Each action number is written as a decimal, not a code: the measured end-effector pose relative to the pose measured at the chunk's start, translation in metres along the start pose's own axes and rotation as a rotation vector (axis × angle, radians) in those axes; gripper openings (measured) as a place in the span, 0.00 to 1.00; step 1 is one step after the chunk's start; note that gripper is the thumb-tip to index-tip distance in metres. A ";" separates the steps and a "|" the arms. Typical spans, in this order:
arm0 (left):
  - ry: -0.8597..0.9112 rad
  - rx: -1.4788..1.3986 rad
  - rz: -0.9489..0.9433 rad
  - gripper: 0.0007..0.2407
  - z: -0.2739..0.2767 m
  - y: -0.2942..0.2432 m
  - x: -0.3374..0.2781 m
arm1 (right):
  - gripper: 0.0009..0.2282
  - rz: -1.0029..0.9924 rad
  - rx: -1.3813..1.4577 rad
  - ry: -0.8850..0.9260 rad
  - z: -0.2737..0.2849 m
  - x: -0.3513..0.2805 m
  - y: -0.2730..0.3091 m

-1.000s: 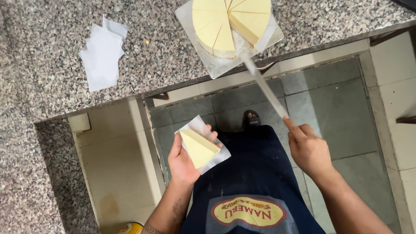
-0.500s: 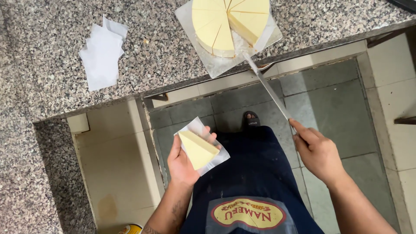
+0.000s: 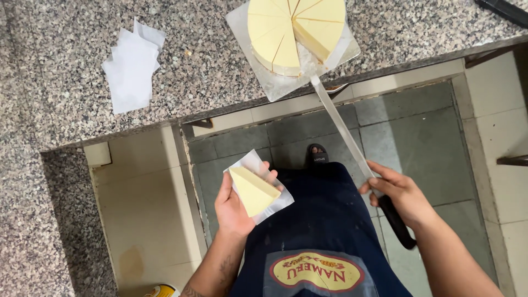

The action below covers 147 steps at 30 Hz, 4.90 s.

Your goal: The person lifts a slice of cake from a round cake on the counter using a knife, places the slice on a sheet of parchment paper, folds the paper around the slice, and sets the wrapped slice back on the tray, repeating this for several slices.

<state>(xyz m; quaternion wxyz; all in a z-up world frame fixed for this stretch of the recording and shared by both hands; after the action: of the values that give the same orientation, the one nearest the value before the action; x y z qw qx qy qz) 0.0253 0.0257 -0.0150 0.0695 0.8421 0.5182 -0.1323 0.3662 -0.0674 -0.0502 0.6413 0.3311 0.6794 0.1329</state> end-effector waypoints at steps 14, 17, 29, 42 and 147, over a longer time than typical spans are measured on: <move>-0.027 0.030 0.029 0.26 0.001 0.005 0.004 | 0.20 0.665 -1.138 -0.629 -0.048 -0.031 0.070; -0.013 0.018 0.037 0.26 0.005 0.002 0.004 | 0.20 0.707 -1.219 -0.683 -0.043 -0.034 0.068; -0.015 0.003 0.064 0.23 0.007 -0.009 0.002 | 0.19 0.665 -1.163 -0.712 -0.024 -0.079 0.052; -0.082 0.046 -0.082 0.28 -0.003 0.044 0.023 | 0.19 0.802 -1.301 -0.782 0.111 0.067 0.176; -0.265 0.404 0.213 0.37 -0.022 0.187 0.106 | 0.15 -0.311 0.180 0.661 0.013 0.112 0.001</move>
<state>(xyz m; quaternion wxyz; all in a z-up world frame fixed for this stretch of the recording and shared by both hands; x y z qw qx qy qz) 0.2402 0.0370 -0.0293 -0.0194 0.8639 0.3763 -0.3341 0.3837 0.0001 -0.1392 0.3680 0.2181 0.9009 0.0734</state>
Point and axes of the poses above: each hand's wrist, its own x-axis towards the middle knuckle, its own z-axis out of the back of the hand, y = z × x, the point moved 6 cm from there along x, towards the middle knuckle, and after that the axes turned 7 degrees about -z, right-handed, at the moved point
